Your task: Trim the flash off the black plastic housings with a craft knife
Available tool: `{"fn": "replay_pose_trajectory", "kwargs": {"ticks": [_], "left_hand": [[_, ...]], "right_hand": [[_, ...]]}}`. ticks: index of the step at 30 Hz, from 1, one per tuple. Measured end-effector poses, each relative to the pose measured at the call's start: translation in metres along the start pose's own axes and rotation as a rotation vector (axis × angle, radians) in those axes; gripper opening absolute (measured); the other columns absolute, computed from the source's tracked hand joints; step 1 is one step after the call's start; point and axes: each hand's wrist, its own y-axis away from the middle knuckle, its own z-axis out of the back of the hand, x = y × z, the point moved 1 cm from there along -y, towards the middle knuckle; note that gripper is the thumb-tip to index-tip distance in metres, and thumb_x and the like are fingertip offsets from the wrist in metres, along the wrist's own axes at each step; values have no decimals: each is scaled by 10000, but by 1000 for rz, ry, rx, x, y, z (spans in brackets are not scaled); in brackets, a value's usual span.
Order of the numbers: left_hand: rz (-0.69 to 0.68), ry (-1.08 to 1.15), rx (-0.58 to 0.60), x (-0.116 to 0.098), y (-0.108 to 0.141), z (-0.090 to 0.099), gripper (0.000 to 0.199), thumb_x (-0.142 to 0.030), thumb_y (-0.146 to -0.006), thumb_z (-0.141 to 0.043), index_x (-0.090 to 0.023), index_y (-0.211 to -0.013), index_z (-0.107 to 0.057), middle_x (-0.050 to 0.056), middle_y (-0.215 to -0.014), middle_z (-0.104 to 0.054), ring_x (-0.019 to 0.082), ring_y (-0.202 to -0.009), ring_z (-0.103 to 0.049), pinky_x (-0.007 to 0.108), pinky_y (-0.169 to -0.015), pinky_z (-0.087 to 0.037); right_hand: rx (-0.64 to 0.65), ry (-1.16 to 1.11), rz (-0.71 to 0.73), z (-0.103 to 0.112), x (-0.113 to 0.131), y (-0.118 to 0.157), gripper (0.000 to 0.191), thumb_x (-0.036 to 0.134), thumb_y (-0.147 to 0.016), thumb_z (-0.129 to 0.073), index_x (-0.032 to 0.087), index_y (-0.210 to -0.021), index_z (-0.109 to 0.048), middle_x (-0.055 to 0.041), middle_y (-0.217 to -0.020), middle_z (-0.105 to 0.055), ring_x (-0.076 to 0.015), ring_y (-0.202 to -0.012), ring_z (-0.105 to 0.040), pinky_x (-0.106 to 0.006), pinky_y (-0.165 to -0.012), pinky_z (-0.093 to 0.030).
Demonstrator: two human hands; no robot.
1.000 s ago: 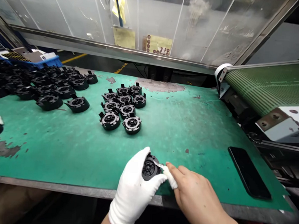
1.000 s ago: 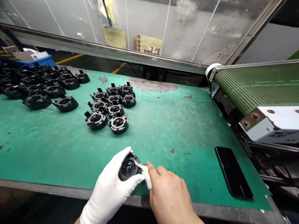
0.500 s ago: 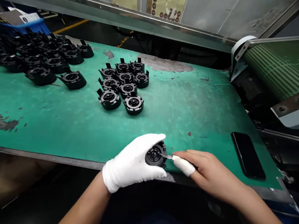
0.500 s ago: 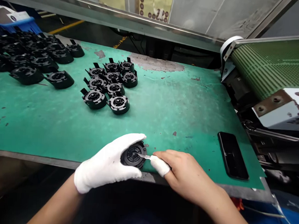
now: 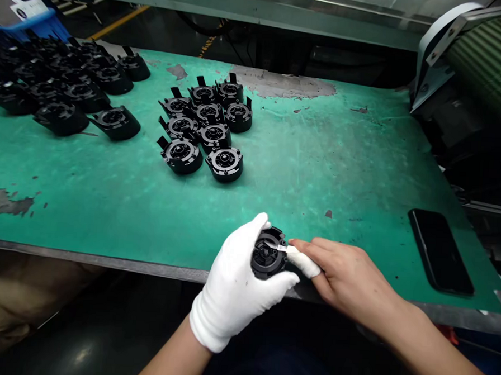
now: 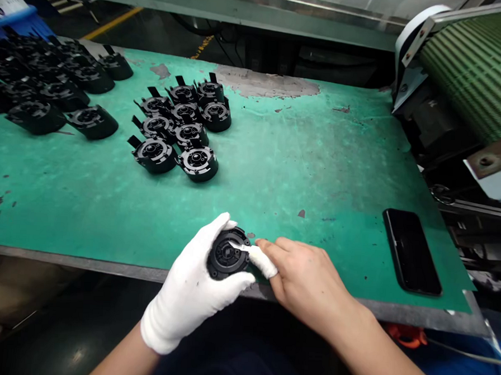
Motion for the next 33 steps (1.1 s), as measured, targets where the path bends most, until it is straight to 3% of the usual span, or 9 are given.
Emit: {"fn": "replay_pose_trajectory", "kwargs": {"ticks": [5,11,21,26,30,33], "left_hand": [[-29,-37,-8,0,0,2,852,-416,-750,-779,-205,-1467,-369,122,-1402,-562,282,-1300,-563,468,-1126,-470],[-63,-56,-30,1,0,0,844,-481,-761,-771,-198,-1457,-386,130,-1399,-566,292,-1308,-557,480,-1130,-462],[-89,-56,-78,-5,-2,0,784,-462,-776,-759,-165,-1419,-425,140,-1341,-606,283,-1269,-589,459,-1110,-480],[-110,-77,-71,-2,-1,-2,850,-478,-734,-799,-179,-1427,-409,145,-1382,-583,302,-1301,-565,486,-1124,-462],[-118,-77,-79,2,1,-3,877,-486,-730,-807,-189,-1440,-387,146,-1397,-574,302,-1313,-555,494,-1130,-455],[-148,-81,-73,3,2,-3,886,-537,-754,-778,-180,-1457,-373,153,-1409,-564,301,-1332,-539,485,-1141,-443]], "right_hand": [[-17,-8,-3,3,2,2,398,203,-971,-439,269,-1317,-625,-44,-985,-714,-201,-850,-680,-314,-738,-489],[51,41,25,13,9,9,466,180,-928,-497,286,-1372,-587,-36,-1050,-728,-204,-885,-690,-316,-758,-507],[52,328,-72,21,32,7,461,182,-874,-499,283,-1302,-640,-45,-935,-720,-227,-794,-685,-301,-582,-406],[-4,405,-176,24,25,-4,486,164,-860,-512,298,-1310,-639,-51,-959,-741,-223,-754,-684,-281,-542,-350],[-9,184,-126,22,17,-2,390,183,-918,-482,288,-1259,-640,-36,-1027,-752,-228,-863,-698,-289,-648,-425],[23,-59,-171,15,17,7,222,199,-946,-455,257,-1053,-641,-1,-840,-735,-199,-751,-683,-272,-624,-414]]}}
